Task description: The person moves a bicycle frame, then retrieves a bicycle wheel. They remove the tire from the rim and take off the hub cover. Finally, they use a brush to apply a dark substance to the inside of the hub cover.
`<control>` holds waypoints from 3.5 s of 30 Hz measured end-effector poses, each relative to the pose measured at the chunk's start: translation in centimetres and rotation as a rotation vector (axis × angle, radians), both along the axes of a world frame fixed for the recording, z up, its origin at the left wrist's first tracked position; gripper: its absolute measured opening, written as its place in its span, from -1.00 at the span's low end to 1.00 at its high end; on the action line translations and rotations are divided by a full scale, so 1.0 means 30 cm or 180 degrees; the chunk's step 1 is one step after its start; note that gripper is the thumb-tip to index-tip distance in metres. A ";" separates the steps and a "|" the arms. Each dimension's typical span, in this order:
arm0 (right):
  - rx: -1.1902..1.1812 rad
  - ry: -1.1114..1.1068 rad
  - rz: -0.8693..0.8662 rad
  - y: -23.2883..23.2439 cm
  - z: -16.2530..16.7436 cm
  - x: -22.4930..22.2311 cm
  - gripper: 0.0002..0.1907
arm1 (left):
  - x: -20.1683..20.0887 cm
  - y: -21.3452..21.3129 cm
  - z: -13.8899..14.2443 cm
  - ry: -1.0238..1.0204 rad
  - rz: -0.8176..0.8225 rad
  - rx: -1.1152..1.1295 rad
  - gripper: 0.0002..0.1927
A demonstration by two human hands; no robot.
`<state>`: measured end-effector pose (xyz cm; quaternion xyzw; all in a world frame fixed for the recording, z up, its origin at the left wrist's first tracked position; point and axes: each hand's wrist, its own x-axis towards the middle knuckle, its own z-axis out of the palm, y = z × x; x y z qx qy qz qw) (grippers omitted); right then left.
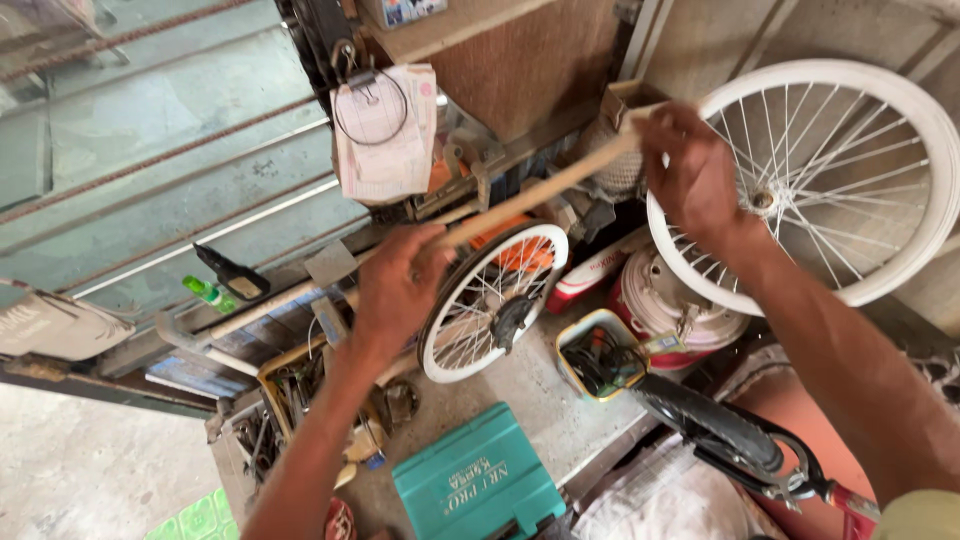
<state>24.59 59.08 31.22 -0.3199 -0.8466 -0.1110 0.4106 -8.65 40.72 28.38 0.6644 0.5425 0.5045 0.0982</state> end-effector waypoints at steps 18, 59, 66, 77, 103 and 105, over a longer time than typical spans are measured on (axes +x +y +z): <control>0.0879 0.0346 -0.0123 0.692 0.204 -0.356 -0.74 | -0.324 0.528 0.259 0.0459 0.0389 0.0985 -0.77; -0.1331 -0.0545 -0.0859 0.562 0.146 -0.509 -0.33 | -0.360 0.673 0.138 0.1155 0.1278 0.1155 -0.78; -0.1420 -0.0602 -0.0945 0.525 0.146 -0.536 -0.28 | -0.381 0.697 0.144 0.0804 0.0975 0.1350 -0.87; -0.1244 -0.0745 -0.0753 0.424 0.040 -0.429 -0.31 | -0.364 0.796 0.154 0.0589 0.0974 0.0880 -0.89; -0.1286 0.0212 -0.0490 -0.067 -0.248 0.047 -0.86 | -0.020 0.286 -0.214 0.0925 0.0875 0.0762 -0.73; -0.1049 0.0237 -0.0298 -0.152 -0.325 0.104 -0.89 | 0.023 0.190 -0.263 0.0580 0.0605 0.1297 -0.88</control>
